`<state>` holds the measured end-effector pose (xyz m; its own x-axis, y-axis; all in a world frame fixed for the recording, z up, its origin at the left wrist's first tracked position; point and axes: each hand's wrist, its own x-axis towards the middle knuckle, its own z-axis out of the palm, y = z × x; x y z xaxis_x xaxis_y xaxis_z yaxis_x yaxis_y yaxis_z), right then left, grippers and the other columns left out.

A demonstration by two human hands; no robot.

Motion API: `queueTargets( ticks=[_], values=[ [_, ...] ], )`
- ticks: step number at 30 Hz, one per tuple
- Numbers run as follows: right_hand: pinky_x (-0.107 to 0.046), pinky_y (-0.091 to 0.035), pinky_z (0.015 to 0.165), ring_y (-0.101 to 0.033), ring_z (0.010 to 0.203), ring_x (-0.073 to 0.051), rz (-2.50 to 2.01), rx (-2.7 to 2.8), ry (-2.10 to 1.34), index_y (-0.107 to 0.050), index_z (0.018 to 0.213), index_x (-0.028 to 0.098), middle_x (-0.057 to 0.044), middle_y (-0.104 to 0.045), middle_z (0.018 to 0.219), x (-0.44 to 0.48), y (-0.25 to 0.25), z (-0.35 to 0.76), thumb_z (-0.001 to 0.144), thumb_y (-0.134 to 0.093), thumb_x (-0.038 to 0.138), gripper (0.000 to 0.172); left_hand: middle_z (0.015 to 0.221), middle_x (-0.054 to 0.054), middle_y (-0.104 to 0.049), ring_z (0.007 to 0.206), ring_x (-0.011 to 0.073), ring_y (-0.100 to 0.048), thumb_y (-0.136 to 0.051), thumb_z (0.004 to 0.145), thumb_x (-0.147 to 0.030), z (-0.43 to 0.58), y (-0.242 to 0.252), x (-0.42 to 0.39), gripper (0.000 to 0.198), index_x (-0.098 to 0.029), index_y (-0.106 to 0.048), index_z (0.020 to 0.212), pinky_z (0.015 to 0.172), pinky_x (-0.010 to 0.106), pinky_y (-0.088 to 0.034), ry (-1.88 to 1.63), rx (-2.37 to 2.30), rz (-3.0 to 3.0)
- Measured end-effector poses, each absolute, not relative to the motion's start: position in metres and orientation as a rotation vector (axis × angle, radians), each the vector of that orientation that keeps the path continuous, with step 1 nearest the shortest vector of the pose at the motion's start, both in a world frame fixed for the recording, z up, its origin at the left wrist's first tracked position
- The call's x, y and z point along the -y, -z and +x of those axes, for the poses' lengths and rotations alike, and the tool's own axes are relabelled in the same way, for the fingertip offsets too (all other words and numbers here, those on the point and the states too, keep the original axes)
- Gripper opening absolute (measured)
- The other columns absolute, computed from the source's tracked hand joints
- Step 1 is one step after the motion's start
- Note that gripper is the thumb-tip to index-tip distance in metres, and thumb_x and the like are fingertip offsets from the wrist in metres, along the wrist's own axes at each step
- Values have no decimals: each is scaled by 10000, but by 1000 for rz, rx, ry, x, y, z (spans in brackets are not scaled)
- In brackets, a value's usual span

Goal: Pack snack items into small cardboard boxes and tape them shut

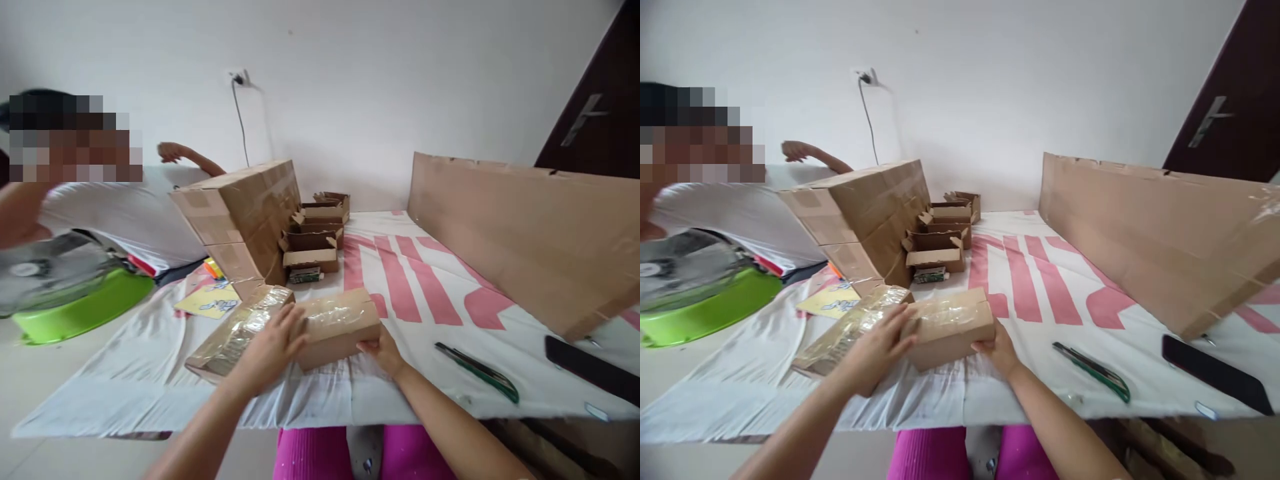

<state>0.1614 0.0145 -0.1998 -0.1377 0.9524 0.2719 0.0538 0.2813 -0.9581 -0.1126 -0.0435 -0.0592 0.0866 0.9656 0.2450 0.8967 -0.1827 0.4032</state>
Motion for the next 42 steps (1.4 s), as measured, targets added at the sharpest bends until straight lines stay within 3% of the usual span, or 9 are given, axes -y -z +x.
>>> queueTargets(
  ticks=[4, 10, 15, 20, 24, 27, 33, 37, 42],
  values=[
    [-463, -497, 927, -626, 1073, -288, -1120, 1484, -993, -544, 1214, 213, -97, -681, 1149, 5, 199, 176, 707, -722, 350, 555, 1526, 142, -330, 1312, 370, -441, -588, 827, -348, -52, 106, 59, 567, -231, -466, 1368, 1024, 510, -431, -749, -1982, 2316],
    [-510, -411, 1037, -567, 1183, -313, -1254, 1612, -847, -571, 1191, 209, -115, -648, 1224, 57, 192, 246, 710, -672, 304, 501, 1531, 120, -325, 1326, 355, -422, -612, 832, -303, -15, 120, 77, 620, -282, -407, 1417, 1019, 518, -452, -952, -1668, 2551],
    [-436, -506, 945, -635, 1081, -265, -1477, 1913, -654, -620, 1154, 218, -95, -681, 1174, 59, 185, 330, 723, -490, 250, 452, 1489, 128, -368, 1270, 351, -451, -676, 804, -334, 8, 119, 81, 611, -282, -466, 1375, 970, 514, -495, -1033, -1600, 2563],
    [-509, -470, 965, -631, 1059, -331, -1741, 1940, -81, -669, 1044, 159, -154, -702, 1081, 35, 199, 388, 778, -434, 425, 443, 1202, 109, -551, 1235, 308, -453, -632, 848, -227, 19, 137, 80, 358, -291, -608, 1199, 971, 474, -475, -1460, -1667, 2492],
    [-514, -513, 832, -663, 876, -347, -1823, 2083, 28, -678, 962, 179, -159, -715, 935, 25, 223, 406, 796, -393, 467, 437, 1075, 78, -608, 1167, 253, -508, -594, 859, -150, 21, 153, 74, 380, -283, -587, 1215, 949, 404, -453, -1611, -1609, 2546],
    [-505, -512, 803, -648, 852, -346, -1797, 2075, 40, -649, 940, 199, -154, -687, 873, 18, 223, 407, 799, -380, 485, 417, 1058, 75, -618, 1160, 254, -505, -602, 844, -164, 19, 163, 66, 371, -267, -598, 1201, 956, 399, -416, -1688, -1555, 2585],
    [-450, -505, 754, -595, 931, -321, -1644, 1869, 261, -563, 1169, 176, -145, -609, 963, 1, 135, 355, 859, -413, 566, 521, 1047, 73, -626, 1165, 258, -489, -583, 816, -185, 16, 175, 57, 405, -268, -602, 1212, 982, 406, -365, -1745, -1501, 2619],
    [-338, -488, 830, -607, 997, -225, -1184, 2207, 406, -514, 1313, 256, -85, -623, 1140, -2, 67, 289, 928, -473, 351, 399, 1048, 71, -630, 1173, 255, -486, -583, 808, -182, 16, 178, 57, 434, -271, -590, 1232, 986, 400, -358, -1756, -1489, 2616],
    [-318, -474, 833, -622, 917, -178, -818, 2614, 439, -503, 1349, 268, -33, -676, 1095, -6, 39, 217, 933, -440, 137, 441, 1046, 57, -638, 1159, 247, -501, -558, 820, -202, 16, 179, 57, 441, -311, -585, 1246, 1001, 399, -336, -1749, -1547, 2610]
  ],
)
